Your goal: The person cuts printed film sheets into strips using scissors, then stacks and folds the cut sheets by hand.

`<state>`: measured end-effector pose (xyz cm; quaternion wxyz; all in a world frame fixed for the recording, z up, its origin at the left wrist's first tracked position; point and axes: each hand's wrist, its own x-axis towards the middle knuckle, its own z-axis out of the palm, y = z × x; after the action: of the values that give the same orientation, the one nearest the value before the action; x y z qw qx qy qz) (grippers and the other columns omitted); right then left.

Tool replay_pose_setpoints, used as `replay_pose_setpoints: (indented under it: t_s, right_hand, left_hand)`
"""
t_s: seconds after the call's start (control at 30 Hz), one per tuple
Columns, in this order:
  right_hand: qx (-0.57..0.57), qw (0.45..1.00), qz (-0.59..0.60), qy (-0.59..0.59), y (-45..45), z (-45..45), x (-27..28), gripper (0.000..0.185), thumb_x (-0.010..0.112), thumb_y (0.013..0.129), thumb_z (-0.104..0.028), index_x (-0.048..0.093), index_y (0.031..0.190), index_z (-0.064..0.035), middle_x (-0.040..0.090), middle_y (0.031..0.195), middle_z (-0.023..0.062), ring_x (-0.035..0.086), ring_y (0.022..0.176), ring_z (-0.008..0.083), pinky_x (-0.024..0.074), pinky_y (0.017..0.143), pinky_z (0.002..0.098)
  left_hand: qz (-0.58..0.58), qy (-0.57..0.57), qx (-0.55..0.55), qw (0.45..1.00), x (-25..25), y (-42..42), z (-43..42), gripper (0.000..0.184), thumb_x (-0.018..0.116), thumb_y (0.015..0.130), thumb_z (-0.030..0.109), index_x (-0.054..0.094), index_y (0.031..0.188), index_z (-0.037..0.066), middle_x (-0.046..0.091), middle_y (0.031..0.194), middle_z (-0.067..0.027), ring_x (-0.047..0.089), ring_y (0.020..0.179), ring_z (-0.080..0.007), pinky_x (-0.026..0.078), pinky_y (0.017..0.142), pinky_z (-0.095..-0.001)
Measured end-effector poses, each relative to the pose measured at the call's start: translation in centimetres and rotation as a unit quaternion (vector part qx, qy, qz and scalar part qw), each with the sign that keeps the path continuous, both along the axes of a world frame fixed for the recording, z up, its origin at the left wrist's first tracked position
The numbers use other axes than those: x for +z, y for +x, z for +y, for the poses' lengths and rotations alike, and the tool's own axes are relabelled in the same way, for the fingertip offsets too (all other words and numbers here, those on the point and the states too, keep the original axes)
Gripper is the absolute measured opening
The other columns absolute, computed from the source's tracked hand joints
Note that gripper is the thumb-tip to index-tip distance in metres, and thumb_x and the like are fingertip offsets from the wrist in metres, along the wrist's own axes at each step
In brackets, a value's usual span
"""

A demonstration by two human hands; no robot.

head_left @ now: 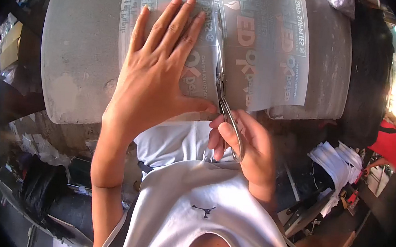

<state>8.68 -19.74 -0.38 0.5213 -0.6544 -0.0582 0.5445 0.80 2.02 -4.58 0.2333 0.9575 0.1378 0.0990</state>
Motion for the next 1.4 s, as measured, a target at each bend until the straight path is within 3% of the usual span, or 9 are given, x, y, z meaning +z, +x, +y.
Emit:
replay_pose_setpoints:
  t_s: [0.87, 0.93, 0.97, 1.03, 1.4]
  right_hand:
    - [-0.040, 0.999, 0.010, -0.031, -0.6, 1.6, 1.4, 0.028, 0.064, 0.108, -0.027, 0.063, 0.117, -0.0012, 0.069, 0.088, 0.0067, 0.061, 0.072, 0.0105, 0.0477, 0.068, 0.0239]
    - [-0.028, 0.998, -0.027, -0.041, -0.5, 1.8, 1.3, 0.044, 0.066, 0.104, -0.036, 0.062, 0.113, 0.0073, 0.068, 0.084, 0.0155, 0.062, 0.066, 0.0164, 0.0503, 0.063, 0.0273]
    - [-0.027, 0.998, -0.028, -0.042, -0.4, 1.7, 1.4, 0.044, 0.066, 0.104, -0.036, 0.062, 0.113, 0.0073, 0.068, 0.084, 0.0155, 0.062, 0.066, 0.0164, 0.0503, 0.063, 0.0273]
    - [-0.030, 0.999, 0.001, -0.028, -0.3, 1.6, 1.5, 0.030, 0.063, 0.108, -0.029, 0.064, 0.116, -0.0007, 0.068, 0.087, 0.0072, 0.061, 0.071, 0.0107, 0.0476, 0.068, 0.0236]
    - [-0.018, 1.000, -0.007, -0.009, 0.0, 2.2, 1.3, 0.027, 0.061, 0.109, -0.027, 0.063, 0.113, -0.0005, 0.068, 0.086, 0.0071, 0.060, 0.070, 0.0094, 0.0478, 0.066, 0.0233]
  left_hand:
    - [0.009, -0.080, 0.006, 0.997, 0.6, -0.4, 0.7, 0.137, 0.098, 0.042, 0.043, 0.039, 0.160, 0.005, 0.031, 0.170, -0.0123, 0.024, 0.160, -0.0287, 0.012, 0.132, -0.0529]
    - [0.008, -0.080, 0.007, 0.997, 0.3, -0.5, 0.6, 0.137, 0.098, 0.042, 0.043, 0.039, 0.160, 0.006, 0.031, 0.170, -0.0123, 0.025, 0.159, -0.0287, 0.012, 0.132, -0.0529]
    - [0.006, -0.078, 0.009, 0.997, 0.3, -0.5, 0.6, 0.138, 0.098, 0.042, 0.044, 0.039, 0.160, 0.006, 0.031, 0.170, -0.0124, 0.025, 0.159, -0.0287, 0.012, 0.132, -0.0529]
    - [0.002, -0.079, 0.009, 0.997, 0.2, -0.5, 0.5, 0.138, 0.098, 0.041, 0.044, 0.038, 0.160, 0.006, 0.031, 0.170, -0.0124, 0.025, 0.159, -0.0288, 0.012, 0.132, -0.0529]
    - [-0.009, -0.081, 0.008, 0.997, 0.1, -0.5, 0.7, 0.138, 0.097, 0.043, 0.045, 0.037, 0.161, 0.006, 0.032, 0.170, -0.0124, 0.024, 0.160, -0.0281, 0.011, 0.132, -0.0528]
